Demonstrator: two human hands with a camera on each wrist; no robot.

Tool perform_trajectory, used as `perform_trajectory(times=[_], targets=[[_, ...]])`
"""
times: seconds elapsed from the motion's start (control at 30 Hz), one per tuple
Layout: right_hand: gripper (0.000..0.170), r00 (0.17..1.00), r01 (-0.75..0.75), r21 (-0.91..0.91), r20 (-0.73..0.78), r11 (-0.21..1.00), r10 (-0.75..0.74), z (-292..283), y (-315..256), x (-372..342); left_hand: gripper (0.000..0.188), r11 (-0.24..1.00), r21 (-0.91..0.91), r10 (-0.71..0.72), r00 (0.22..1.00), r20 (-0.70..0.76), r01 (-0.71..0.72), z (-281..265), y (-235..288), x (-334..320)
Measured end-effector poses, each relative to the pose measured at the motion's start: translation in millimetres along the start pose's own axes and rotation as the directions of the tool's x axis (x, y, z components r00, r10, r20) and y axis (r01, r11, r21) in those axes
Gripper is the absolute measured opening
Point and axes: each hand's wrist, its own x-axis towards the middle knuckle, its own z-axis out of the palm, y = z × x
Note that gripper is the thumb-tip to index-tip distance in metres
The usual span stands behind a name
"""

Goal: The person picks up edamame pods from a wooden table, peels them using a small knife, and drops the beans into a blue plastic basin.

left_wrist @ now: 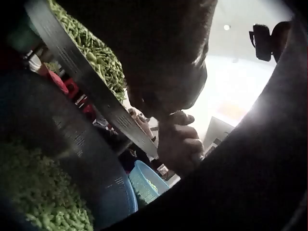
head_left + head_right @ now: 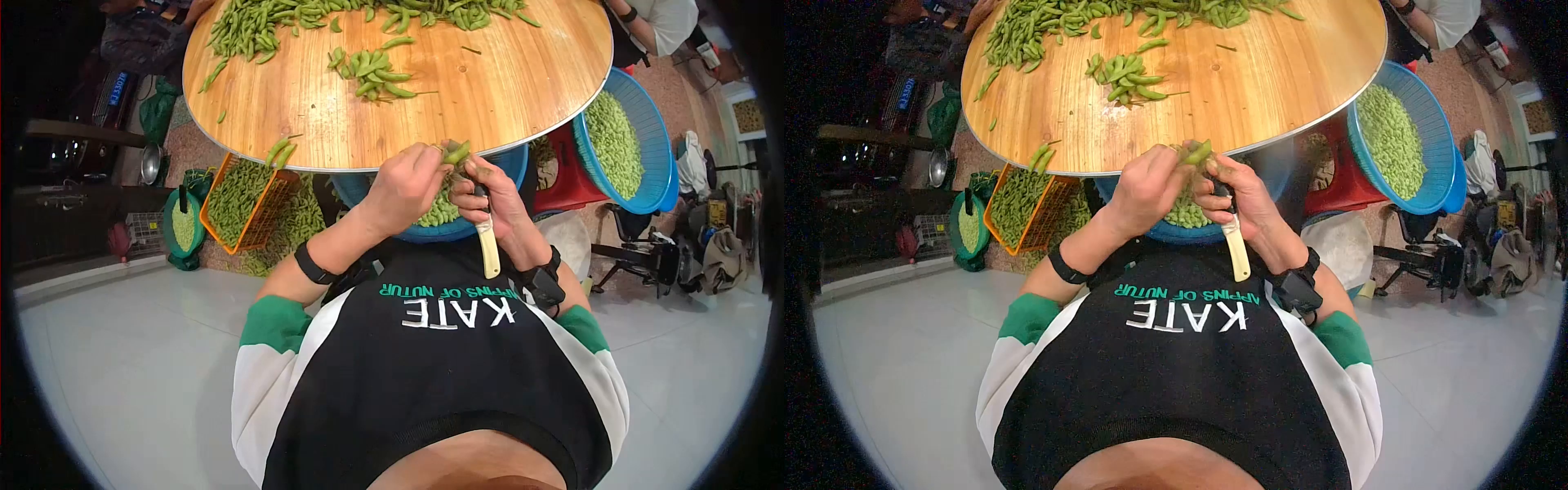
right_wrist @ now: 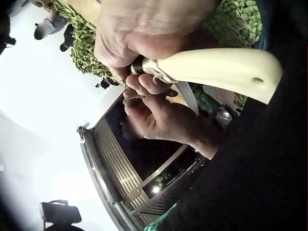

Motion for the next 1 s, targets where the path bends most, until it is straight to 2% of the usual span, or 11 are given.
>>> perform_trajectory(times=[0.13, 0.23, 0.3, 0.43, 0.53, 0.57, 0.63, 0.77, 0.83, 0.9, 1.0], targets=[[0.040, 0.999, -0.003, 0.020, 0.051, 1.000, 0.002, 10.6, -2.1, -2.3, 0.018, 0.986, 0.153, 0.055, 0.998, 0.025, -0.059, 4.5, -1.7, -3.5], [0.036, 0.995, 0.087, -0.198, -0.028, 0.976, -0.095, 18.4, 0.7, -4.7, 0.010, 0.996, -0.079, -0.038, 0.992, -0.122, 0.028, 4.0, 3.8, 0.7], [0.033, 0.982, 0.154, -0.267, -0.063, 0.951, -0.177, 18.9, 2.2, -6.0, 0.005, 0.651, -0.486, -0.559, 0.802, 0.211, 0.583, 2.3, 7.7, -0.9], [0.031, 0.963, 0.194, -0.445, -0.082, 0.874, -0.255, 19.7, 3.2, -7.0, 0.009, 0.778, -0.467, -0.471, 0.882, 0.009, 0.420, 10.6, 14.7, 4.4], [0.032, 0.773, 0.249, -0.909, -0.022, 0.335, -0.634, 13.7, 13.0, -0.4, 0.008, 0.875, -0.296, -0.408, 0.913, -0.022, 0.384, 17.1, 14.0, 1.6], [0.032, 0.773, 0.250, -0.909, -0.020, 0.333, -0.635, 10.5, 12.3, 1.5, 0.008, 0.912, -0.238, -0.353, 0.934, -0.048, 0.333, 18.1, 16.1, 0.9], [0.036, 0.597, 0.275, -0.920, 0.392, -0.280, -0.700, 1.8, 11.6, 5.6, 0.008, 0.942, -0.177, -0.301, 0.951, -0.069, 0.285, 17.5, 19.3, -2.2], [0.036, 0.565, 0.337, -0.891, 0.450, -0.305, -0.691, -4.5, 4.9, 8.3, 0.009, 0.959, -0.133, -0.252, 0.968, -0.007, 0.249, 15.7, 22.7, -7.5], [0.032, 0.603, 0.240, -0.832, 0.532, -0.501, -0.595, -0.7, 5.5, 6.8, 0.008, 0.959, -0.146, -0.250, 0.968, -0.027, 0.243, 11.5, 25.2, -10.3], [0.030, 0.579, 0.267, -0.796, 0.583, -0.544, -0.569, 0.4, 8.0, 10.1, 0.008, 0.943, -0.161, -0.281, 0.957, 0.078, 0.290, 6.3, 28.2, -12.4], [0.029, 0.661, 0.284, -0.764, 0.593, -0.579, -0.459, -9.7, 12.6, 13.2, 0.007, 0.952, -0.083, -0.278, 0.946, 0.164, 0.294, -6.0, 22.8, -27.2]])
